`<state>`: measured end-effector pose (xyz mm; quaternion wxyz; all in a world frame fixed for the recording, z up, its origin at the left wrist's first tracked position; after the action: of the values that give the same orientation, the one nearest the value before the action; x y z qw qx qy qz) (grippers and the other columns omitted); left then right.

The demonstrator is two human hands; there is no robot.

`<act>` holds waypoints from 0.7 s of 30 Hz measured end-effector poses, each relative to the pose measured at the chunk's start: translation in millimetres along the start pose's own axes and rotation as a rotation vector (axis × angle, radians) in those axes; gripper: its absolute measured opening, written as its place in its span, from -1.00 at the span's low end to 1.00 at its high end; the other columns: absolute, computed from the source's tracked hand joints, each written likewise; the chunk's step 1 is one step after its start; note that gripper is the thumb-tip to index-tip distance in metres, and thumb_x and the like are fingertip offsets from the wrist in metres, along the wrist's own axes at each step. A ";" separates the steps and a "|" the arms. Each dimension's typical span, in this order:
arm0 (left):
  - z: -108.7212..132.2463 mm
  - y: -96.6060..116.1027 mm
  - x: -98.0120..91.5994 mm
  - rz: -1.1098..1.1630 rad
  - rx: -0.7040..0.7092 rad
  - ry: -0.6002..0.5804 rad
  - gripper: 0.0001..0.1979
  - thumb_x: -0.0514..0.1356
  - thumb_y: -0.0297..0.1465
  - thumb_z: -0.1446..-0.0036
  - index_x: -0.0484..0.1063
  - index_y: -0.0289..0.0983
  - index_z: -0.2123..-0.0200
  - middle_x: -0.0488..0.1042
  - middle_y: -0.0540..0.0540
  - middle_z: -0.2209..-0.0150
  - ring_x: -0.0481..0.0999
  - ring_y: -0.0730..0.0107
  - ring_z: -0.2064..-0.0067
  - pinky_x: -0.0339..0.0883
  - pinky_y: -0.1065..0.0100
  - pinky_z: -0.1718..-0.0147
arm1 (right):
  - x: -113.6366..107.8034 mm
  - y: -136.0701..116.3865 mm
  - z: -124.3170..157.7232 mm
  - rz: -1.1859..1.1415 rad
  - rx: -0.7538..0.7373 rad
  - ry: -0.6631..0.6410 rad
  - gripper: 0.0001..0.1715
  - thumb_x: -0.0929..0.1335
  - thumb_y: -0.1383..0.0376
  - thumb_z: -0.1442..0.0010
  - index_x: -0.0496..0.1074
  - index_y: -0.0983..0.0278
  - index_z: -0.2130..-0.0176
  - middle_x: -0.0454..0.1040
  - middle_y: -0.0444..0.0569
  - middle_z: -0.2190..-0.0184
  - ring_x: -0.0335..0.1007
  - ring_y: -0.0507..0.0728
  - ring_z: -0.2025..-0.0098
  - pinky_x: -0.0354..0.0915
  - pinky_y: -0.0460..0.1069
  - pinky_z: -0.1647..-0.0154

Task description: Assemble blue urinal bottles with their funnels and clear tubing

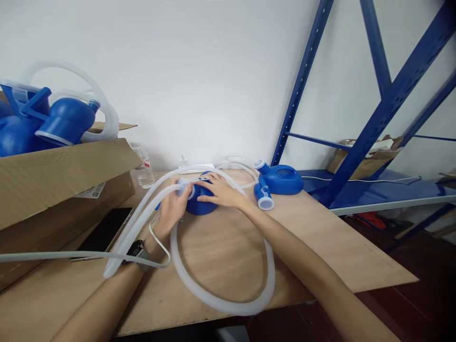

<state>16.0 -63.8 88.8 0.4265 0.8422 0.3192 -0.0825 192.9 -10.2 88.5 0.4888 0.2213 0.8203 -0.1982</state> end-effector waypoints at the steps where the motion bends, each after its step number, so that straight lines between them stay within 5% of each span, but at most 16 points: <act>1: -1.0 -2.0 -1.6 0.000 0.004 -0.004 -0.65 0.07 -0.03 -0.29 0.38 -0.18 0.14 0.55 -0.07 0.22 0.53 0.11 0.15 0.39 0.16 0.07 | -0.4 5.0 2.0 -0.016 -0.005 -0.024 -0.31 0.33 -0.08 -0.35 0.27 0.08 -0.35 0.17 0.08 -0.41 -0.06 0.34 -0.46 -0.04 0.31 -0.44; 4: -1.0 -5.0 -2.5 -0.008 -0.010 -0.031 -0.64 0.07 -0.01 -0.29 0.36 -0.18 0.13 0.54 -0.05 0.23 0.52 0.14 0.17 0.37 0.20 0.13 | 5.2 23.9 8.7 -0.118 0.076 -0.061 -0.10 0.32 -0.15 -0.32 0.03 0.06 -0.46 -0.10 0.08 -0.51 -0.25 0.34 -0.53 -0.12 0.28 -0.47; 7: 2.3 -2.1 -0.2 -0.044 -0.012 -0.037 -0.64 0.06 0.01 -0.29 0.34 -0.16 0.18 0.52 -0.04 0.29 0.52 0.15 0.23 0.35 0.20 0.19 | 10.1 34.1 11.5 -0.187 0.153 -0.040 0.05 0.34 -0.21 -0.26 -0.11 0.05 -0.49 -0.11 0.10 -0.50 -0.20 0.33 -0.52 -0.07 0.24 -0.46; 13: 2.9 -1.3 -0.5 -0.096 -0.030 0.010 -0.64 0.04 0.00 -0.30 0.35 -0.17 0.22 0.52 -0.07 0.31 0.52 0.11 0.22 0.34 0.17 0.15 | -5.8 20.2 6.5 0.017 0.196 0.041 0.22 0.48 -0.30 0.02 0.18 0.22 -0.38 0.17 0.30 -0.32 0.08 0.48 -0.38 0.09 0.31 -0.35; 21: -3.1 -4.3 -0.6 -0.073 -0.130 0.054 -0.63 0.04 -0.03 -0.26 0.42 -0.19 0.18 0.57 -0.14 0.24 0.53 0.00 0.10 0.33 0.13 0.07 | -10.8 4.9 4.7 0.037 0.236 0.088 0.05 0.46 -0.37 0.09 0.34 0.31 -0.08 0.46 0.22 -0.02 0.42 0.38 -0.06 0.31 0.17 -0.08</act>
<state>12.5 -59.9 88.0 0.4681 0.8025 0.3658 -0.0545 203.6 -10.5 95.5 0.4267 0.3008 0.8076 -0.2742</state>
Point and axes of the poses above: each hand's wrist, its own z-axis away from the middle knuckle, its own x-axis out of the palm, y = z × x, the point moved 4 cm from there along -z, towards the middle knuckle
